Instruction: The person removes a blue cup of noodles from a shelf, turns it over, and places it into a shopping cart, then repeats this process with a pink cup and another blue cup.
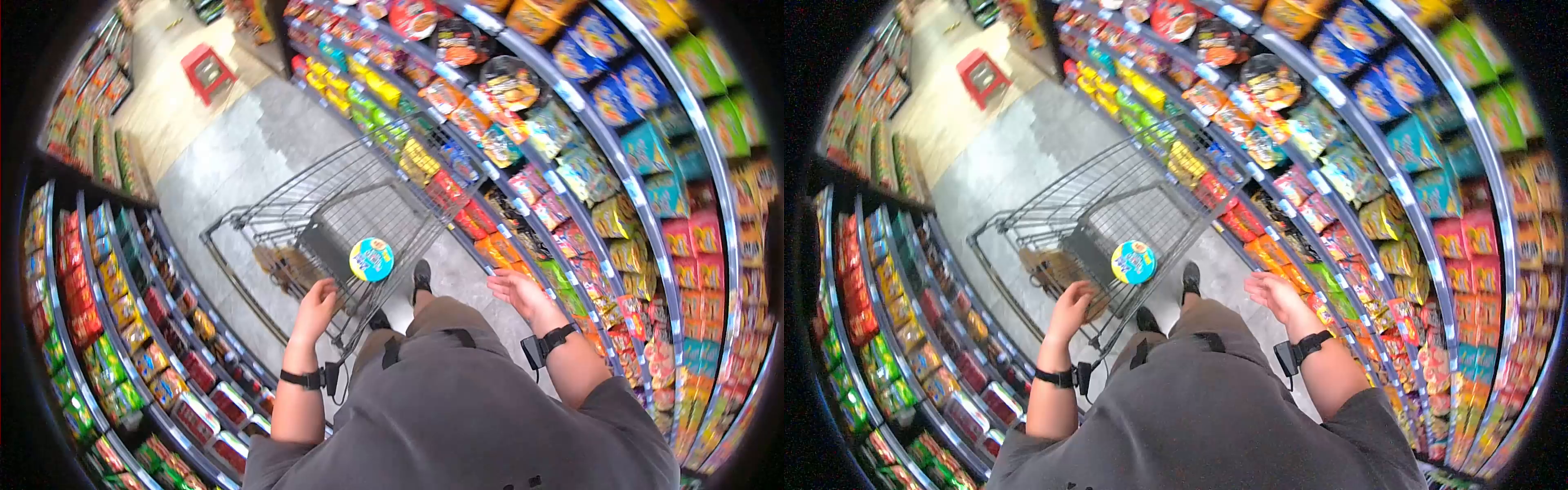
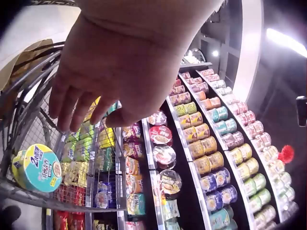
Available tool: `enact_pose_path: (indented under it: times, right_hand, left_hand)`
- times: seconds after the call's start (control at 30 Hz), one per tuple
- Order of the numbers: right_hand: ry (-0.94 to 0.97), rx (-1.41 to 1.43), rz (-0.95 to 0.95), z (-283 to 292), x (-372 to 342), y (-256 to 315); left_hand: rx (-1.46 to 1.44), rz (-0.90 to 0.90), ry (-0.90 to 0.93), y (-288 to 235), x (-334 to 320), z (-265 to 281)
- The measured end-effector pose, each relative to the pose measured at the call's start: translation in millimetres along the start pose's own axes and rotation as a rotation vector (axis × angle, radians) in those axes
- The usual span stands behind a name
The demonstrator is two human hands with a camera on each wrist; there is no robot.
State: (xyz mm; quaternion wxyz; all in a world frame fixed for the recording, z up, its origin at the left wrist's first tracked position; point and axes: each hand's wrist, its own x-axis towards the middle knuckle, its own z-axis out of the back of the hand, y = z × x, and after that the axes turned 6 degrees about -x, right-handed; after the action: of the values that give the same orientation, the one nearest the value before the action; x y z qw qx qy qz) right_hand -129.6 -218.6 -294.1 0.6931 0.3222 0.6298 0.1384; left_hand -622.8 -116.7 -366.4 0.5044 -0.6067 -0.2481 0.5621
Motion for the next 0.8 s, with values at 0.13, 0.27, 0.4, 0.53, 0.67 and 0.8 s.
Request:
enact_pose_path:
  times: [0.13, 0.27, 0.4, 0.53, 0.67, 0.8]
  right_hand:
    - [-0.056, 0.136, 0.094, 27, -26, -15]
    - [-0.058, 0.189, 0.201, 43, -60, -24]
    - [-0.077, 0.218, 0.303, 80, -102, -41]
    - [-0.191, 0.266, 0.382, 138, -147, -76]
    - [-0.248, 0.366, 0.449, 205, -183, -121]
    - [-0.349, 0.450, 0.510, 260, -233, -162]
  left_hand:
    - [0.104, -0.053, 0.065, -38, 0, -14]
    - [0.196, -0.125, 0.151, -96, 6, -47]
    - [0.196, -0.204, 0.250, -146, 12, -101]
    - [0.271, -0.323, 0.345, -181, 13, -177]
    - [0.310, -0.430, 0.429, -193, 13, -265]
    - [0.307, -0.488, 0.529, -222, -2, -357]
